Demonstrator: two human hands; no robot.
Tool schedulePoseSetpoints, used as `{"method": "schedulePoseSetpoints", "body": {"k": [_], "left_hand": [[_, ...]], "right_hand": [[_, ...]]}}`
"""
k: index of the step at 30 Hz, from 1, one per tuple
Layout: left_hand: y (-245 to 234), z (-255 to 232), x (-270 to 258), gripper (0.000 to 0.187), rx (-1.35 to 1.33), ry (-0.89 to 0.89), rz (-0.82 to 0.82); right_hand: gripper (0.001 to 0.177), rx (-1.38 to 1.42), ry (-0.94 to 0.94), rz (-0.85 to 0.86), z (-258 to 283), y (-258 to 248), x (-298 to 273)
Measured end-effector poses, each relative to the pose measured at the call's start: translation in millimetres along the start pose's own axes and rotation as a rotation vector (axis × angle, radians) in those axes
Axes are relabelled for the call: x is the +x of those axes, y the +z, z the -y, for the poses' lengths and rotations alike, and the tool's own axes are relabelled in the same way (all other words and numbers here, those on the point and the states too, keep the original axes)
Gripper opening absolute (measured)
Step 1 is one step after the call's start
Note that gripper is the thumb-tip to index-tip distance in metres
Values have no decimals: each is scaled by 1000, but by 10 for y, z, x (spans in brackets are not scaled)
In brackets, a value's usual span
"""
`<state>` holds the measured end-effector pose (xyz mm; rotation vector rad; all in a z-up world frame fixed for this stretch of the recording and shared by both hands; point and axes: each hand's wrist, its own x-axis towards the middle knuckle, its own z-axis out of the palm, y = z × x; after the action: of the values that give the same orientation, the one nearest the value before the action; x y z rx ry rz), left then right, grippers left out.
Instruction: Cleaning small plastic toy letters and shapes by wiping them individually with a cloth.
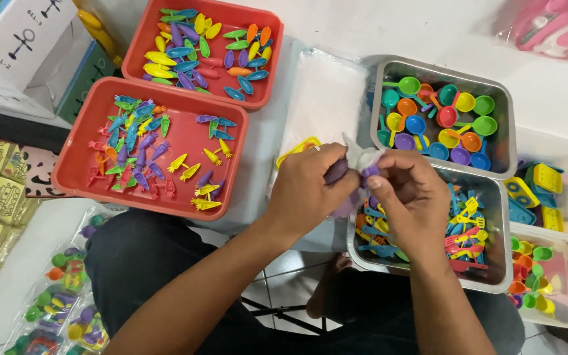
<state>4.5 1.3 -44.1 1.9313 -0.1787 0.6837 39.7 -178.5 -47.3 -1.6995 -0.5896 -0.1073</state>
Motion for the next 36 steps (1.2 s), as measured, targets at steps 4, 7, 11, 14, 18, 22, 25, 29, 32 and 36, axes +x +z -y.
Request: {"method": "schedulePoseSetpoints", "body": {"k": [4,7,11,14,18,22,25,29,32,36], "left_hand": [[-37,-15,24,9,78,-1,-7],[-7,47,-17,9,111,48,50],[63,74,-73,19,147,85,127],[39,116,-36,23,99,85,134],[73,172,-76,16,33,75,117],[-37,86,-27,24,-246,-57,190],[-48,91,6,24,-395,-90,181],[-144,-141,63,34,-191,-93,226],[-75,-49,34,46,-132,-48,283],[-120,-77,70,35,-309,-180,437]], "right_hand": [[35,107,81,-35,-11,26,-6],[31,54,75,-49,78,15,35],[22,19,120,-21,165,20,46],[36,131,152,-89,6,14,20],[24,91,135,-60,30,3,-9],[21,-58,-8,-95,109,-23,-30],[17,-130,-144,-118,206,-1,6],[10,-438,-155,-127,320,-27,-15],[35,-182,102,-58,196,-114,14],[33,-229,-8,4,190,-140,11]]}}
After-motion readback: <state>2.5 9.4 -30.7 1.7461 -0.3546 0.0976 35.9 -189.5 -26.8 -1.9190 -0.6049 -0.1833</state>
